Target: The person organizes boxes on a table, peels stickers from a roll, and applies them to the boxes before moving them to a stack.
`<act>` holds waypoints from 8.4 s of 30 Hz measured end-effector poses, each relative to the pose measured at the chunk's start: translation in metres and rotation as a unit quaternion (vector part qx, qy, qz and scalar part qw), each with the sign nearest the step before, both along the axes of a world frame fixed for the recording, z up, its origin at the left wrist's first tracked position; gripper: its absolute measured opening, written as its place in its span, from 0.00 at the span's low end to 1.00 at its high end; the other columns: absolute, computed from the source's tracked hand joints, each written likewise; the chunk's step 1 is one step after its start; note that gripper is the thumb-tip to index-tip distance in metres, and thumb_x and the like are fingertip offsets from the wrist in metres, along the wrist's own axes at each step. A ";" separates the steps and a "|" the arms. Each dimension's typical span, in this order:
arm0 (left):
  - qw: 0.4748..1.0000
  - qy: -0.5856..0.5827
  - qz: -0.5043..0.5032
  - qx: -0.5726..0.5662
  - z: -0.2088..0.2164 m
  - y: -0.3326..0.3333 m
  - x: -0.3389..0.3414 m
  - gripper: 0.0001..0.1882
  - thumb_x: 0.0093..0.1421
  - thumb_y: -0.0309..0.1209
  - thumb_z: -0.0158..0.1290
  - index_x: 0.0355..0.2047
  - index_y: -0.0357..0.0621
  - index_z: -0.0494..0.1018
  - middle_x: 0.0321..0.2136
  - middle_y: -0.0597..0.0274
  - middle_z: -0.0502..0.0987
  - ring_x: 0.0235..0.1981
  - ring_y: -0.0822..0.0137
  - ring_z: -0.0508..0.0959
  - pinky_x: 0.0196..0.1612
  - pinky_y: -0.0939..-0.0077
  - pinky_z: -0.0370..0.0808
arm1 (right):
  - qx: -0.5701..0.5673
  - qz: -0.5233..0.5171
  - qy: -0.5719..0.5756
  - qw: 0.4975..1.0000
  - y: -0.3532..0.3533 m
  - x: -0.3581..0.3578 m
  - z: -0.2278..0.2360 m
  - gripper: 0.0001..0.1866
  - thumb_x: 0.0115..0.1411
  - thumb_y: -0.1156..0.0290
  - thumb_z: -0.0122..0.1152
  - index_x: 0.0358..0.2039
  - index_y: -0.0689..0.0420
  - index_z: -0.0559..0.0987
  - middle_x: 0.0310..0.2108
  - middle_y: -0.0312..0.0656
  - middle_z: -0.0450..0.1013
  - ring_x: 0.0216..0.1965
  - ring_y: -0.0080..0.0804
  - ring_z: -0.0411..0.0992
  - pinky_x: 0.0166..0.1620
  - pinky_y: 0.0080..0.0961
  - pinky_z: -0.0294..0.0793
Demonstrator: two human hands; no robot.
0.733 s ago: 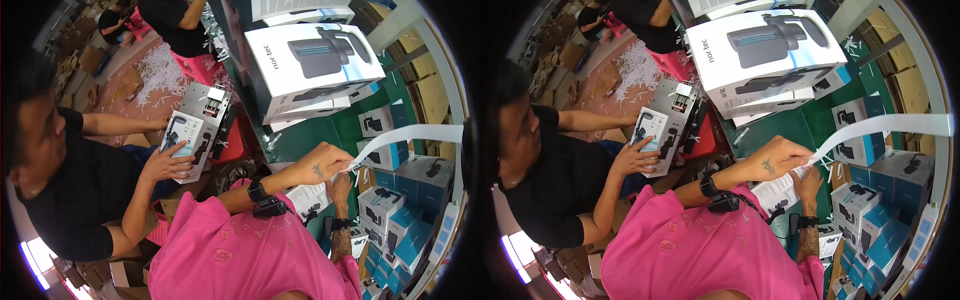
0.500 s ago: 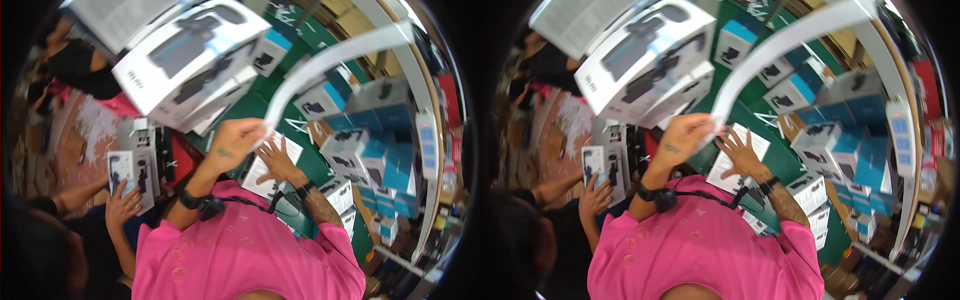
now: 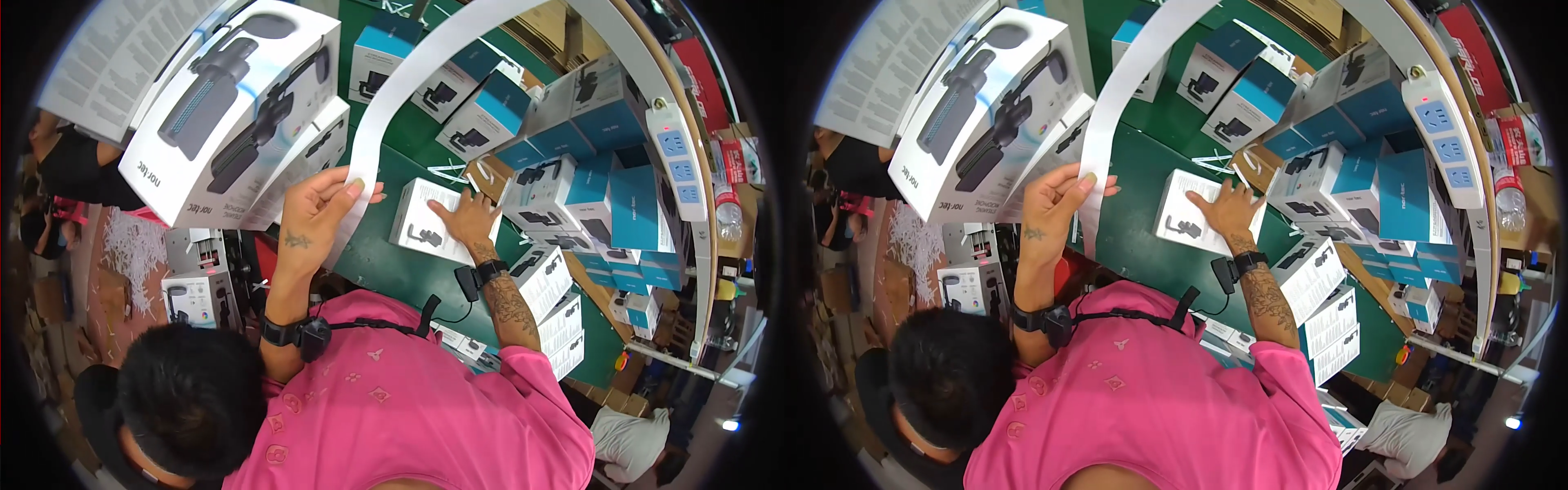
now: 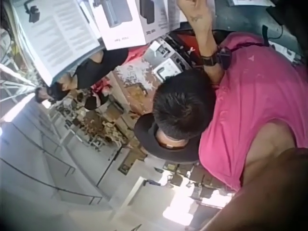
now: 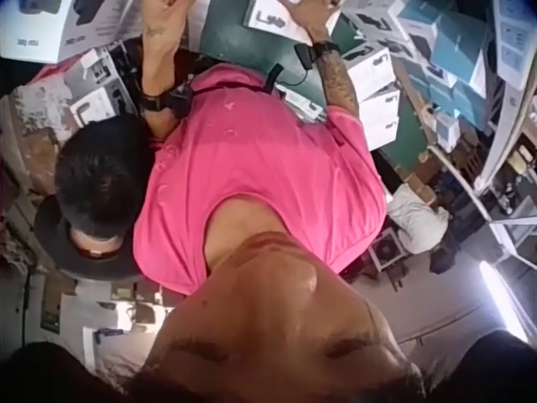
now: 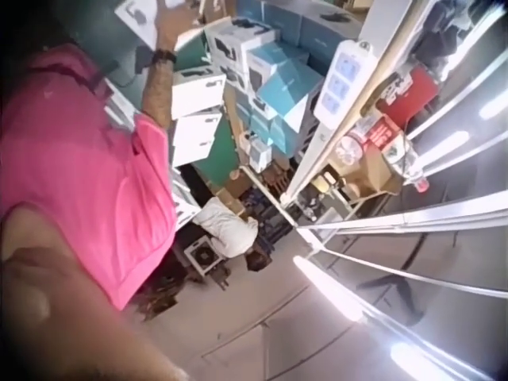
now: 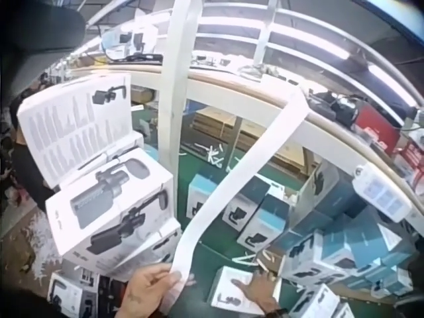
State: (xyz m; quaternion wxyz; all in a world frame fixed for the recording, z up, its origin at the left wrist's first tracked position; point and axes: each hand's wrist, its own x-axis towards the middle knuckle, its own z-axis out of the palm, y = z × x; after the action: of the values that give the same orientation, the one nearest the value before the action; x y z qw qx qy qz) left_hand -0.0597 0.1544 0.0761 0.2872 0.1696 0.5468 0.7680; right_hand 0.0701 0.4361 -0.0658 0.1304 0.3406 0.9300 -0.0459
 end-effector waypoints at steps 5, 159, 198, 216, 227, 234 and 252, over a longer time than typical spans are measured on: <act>0.999 -0.035 -0.002 0.018 -0.010 0.003 0.003 0.12 0.66 0.26 0.52 0.45 0.28 0.74 0.39 0.49 0.82 0.39 0.65 0.83 0.45 0.79 0.77 | -0.071 -0.200 -0.054 0.976 0.023 0.034 0.000 0.59 0.56 0.22 0.36 0.68 0.67 0.54 0.50 0.65 0.73 0.51 0.60 0.73 0.54 0.49 0.71; 0.919 0.354 -0.170 -0.039 0.057 0.072 0.002 0.11 0.65 0.21 0.48 0.45 0.29 0.74 0.36 0.43 0.81 0.38 0.49 0.83 0.40 0.75 0.78 | -0.075 0.532 0.251 0.805 -0.008 -0.039 0.290 0.16 0.46 0.77 0.67 0.38 0.62 0.80 0.36 0.39 0.77 0.38 0.37 0.74 0.38 0.33 0.72; 0.996 -0.010 -0.071 -0.047 -0.006 0.050 -0.003 0.20 0.72 0.32 0.43 0.58 0.31 0.67 0.41 0.51 0.82 0.41 0.68 0.82 0.44 0.80 0.74 | -0.179 0.147 0.070 0.970 0.049 -0.008 0.001 0.50 0.53 0.36 0.62 0.61 0.66 0.62 0.60 0.53 0.63 0.64 0.51 0.58 0.66 0.57 0.47; 0.992 -0.053 -0.092 0.071 0.019 0.036 0.003 0.22 0.65 0.26 0.49 0.58 0.28 0.66 0.46 0.46 0.79 0.37 0.60 0.83 0.47 0.69 0.76 | -0.125 -0.031 -0.099 0.987 0.007 0.074 0.022 0.54 0.51 0.26 0.55 0.60 0.65 0.66 0.36 0.63 0.77 0.40 0.60 0.78 0.43 0.48 0.78; 0.979 -0.030 -0.161 0.122 0.053 0.058 0.009 0.26 0.73 0.39 0.42 0.63 0.32 0.60 0.32 0.51 0.79 0.32 0.63 0.83 0.36 0.73 0.80 | -0.137 0.100 0.248 0.954 -0.046 0.040 0.133 0.21 0.54 0.59 0.69 0.38 0.65 0.80 0.34 0.52 0.78 0.33 0.51 0.77 0.34 0.37 0.75; 0.982 0.000 -0.165 0.090 0.058 0.074 0.017 0.22 0.72 0.34 0.41 0.60 0.31 0.63 0.35 0.50 0.81 0.34 0.60 0.84 0.37 0.72 0.81 | 0.034 0.404 0.460 0.790 -0.039 -0.022 0.276 0.21 0.45 0.73 0.73 0.42 0.60 0.80 0.40 0.41 0.75 0.40 0.40 0.74 0.39 0.33 0.73; 0.946 0.255 -0.192 -0.052 0.065 0.079 0.007 0.14 0.68 0.23 0.40 0.51 0.32 0.69 0.29 0.50 0.82 0.31 0.59 0.84 0.34 0.71 0.77 | -0.009 0.497 0.322 0.806 -0.002 -0.035 0.298 0.16 0.47 0.79 0.65 0.40 0.61 0.81 0.40 0.40 0.77 0.42 0.38 0.75 0.42 0.32 0.74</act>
State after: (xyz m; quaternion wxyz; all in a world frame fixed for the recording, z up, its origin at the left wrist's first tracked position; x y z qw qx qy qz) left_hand -0.0524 0.2333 0.1413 0.2889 0.4466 0.5980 0.5995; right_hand 0.0352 0.4340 0.2318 -0.1683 -0.2036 0.9603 -0.0902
